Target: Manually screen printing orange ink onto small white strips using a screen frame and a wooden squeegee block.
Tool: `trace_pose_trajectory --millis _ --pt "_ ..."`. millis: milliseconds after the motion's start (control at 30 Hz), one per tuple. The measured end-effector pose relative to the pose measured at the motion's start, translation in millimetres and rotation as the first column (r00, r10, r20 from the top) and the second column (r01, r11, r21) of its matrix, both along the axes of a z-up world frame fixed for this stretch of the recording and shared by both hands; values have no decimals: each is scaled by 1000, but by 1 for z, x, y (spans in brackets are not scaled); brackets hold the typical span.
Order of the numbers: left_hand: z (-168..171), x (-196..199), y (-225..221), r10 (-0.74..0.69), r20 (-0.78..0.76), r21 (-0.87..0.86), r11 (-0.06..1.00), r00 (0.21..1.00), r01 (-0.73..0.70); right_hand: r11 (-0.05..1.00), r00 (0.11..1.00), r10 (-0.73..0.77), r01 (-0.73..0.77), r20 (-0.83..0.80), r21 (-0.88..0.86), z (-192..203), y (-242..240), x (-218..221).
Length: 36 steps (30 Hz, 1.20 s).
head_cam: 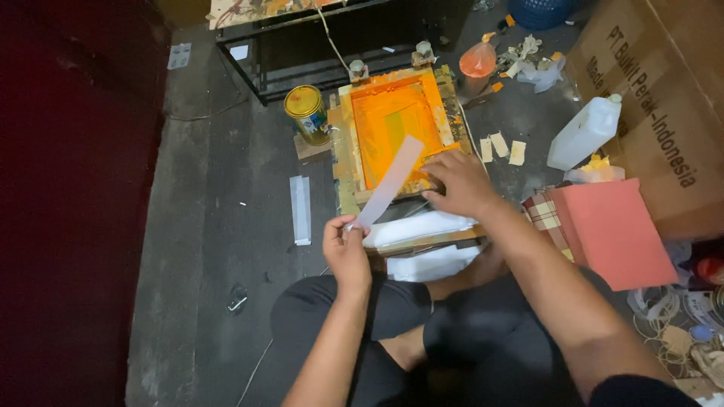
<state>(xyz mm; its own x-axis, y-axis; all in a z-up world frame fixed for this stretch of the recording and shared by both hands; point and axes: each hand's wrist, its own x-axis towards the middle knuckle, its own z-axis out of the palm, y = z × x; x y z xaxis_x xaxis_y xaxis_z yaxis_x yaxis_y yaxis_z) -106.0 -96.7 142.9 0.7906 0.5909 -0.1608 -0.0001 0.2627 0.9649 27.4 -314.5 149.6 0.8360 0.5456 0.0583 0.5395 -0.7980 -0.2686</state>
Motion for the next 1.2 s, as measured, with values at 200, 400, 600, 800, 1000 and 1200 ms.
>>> trace_pose_trajectory --millis 200,400,600,800,1000,1200 --pt "3 23 -30 -5 9 -390 921 1000 8 700 740 205 347 -640 625 -4 33 -38" --pt "-23 31 -38 -84 -29 -507 860 996 58 554 802 176 398 -571 731 -47 51 -40" --pt "-61 36 -33 -101 -51 -450 890 994 68 488 799 108 476 -592 731 -48 50 -41" --pt "-43 22 -35 -134 -108 -400 913 985 80 293 747 159 588 -645 754 -62 33 -22" --pt "-73 12 -37 -140 -157 -382 922 978 70 299 757 103 595 -646 746 -38 18 -13" --pt "-44 2 -43 -164 -216 -339 937 963 84 235 783 73 588 -618 774 -42 12 -3"
